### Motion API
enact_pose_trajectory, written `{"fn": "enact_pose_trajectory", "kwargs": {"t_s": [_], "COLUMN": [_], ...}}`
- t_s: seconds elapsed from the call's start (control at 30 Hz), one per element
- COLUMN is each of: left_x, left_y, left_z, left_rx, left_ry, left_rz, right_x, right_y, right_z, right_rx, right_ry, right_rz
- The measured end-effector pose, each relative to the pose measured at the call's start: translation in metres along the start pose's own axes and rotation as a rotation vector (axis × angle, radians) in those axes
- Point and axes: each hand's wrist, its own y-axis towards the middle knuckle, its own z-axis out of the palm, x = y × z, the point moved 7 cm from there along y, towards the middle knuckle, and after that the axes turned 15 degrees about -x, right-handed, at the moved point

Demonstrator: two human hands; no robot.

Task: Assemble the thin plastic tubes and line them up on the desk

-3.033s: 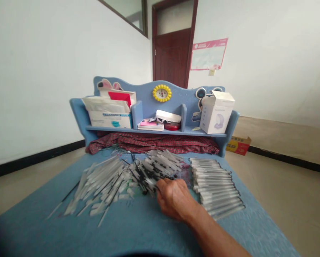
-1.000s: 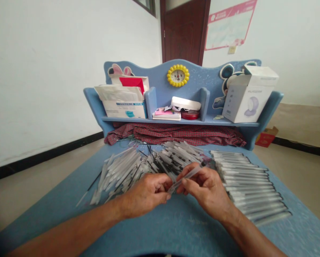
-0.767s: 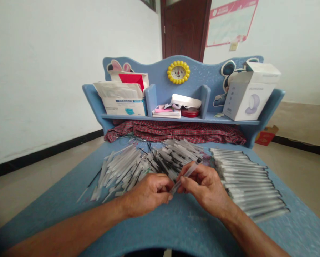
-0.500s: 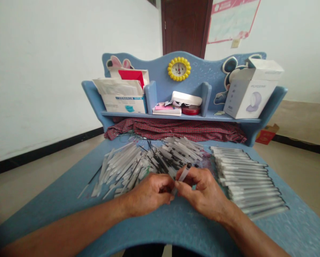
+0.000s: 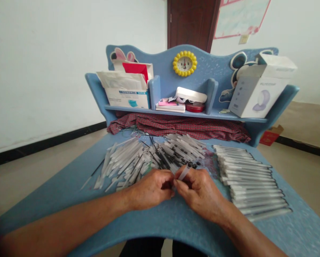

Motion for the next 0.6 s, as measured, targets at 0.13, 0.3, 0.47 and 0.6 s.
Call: {"fn": "enact_pose_trajectory", "kwargs": {"t_s": [0.13, 0.3, 0.47, 0.6], "left_x": [0.0015, 0.0046, 0.0059, 0.0049], "left_y": [0.0002, -0.0001, 0.0010, 0.0013], "left_z": [0.0002, 0.0038, 0.0043, 0.0026], "left_rx": [0.012, 0.022, 0.014, 0.014], "left_ry": [-0.039, -0.085, -0.077, -0.048], "left_rz": [-0.011, 0.013, 0.021, -0.006], "right_x": [0.0048, 0.0041, -0.0001, 0.0005], "right_y": [0.0000, -0.0010, -0.0014, -0.0015], "right_z": [0.0003, 0.0027, 0.0050, 0.0050], "right_rx": [0.006, 0.017, 0.030, 0.034], "right_ry": [-0.059, -0.090, -0.076, -0.075], "right_rz": [-0.058, -0.079, -0.039, -0.023]}}
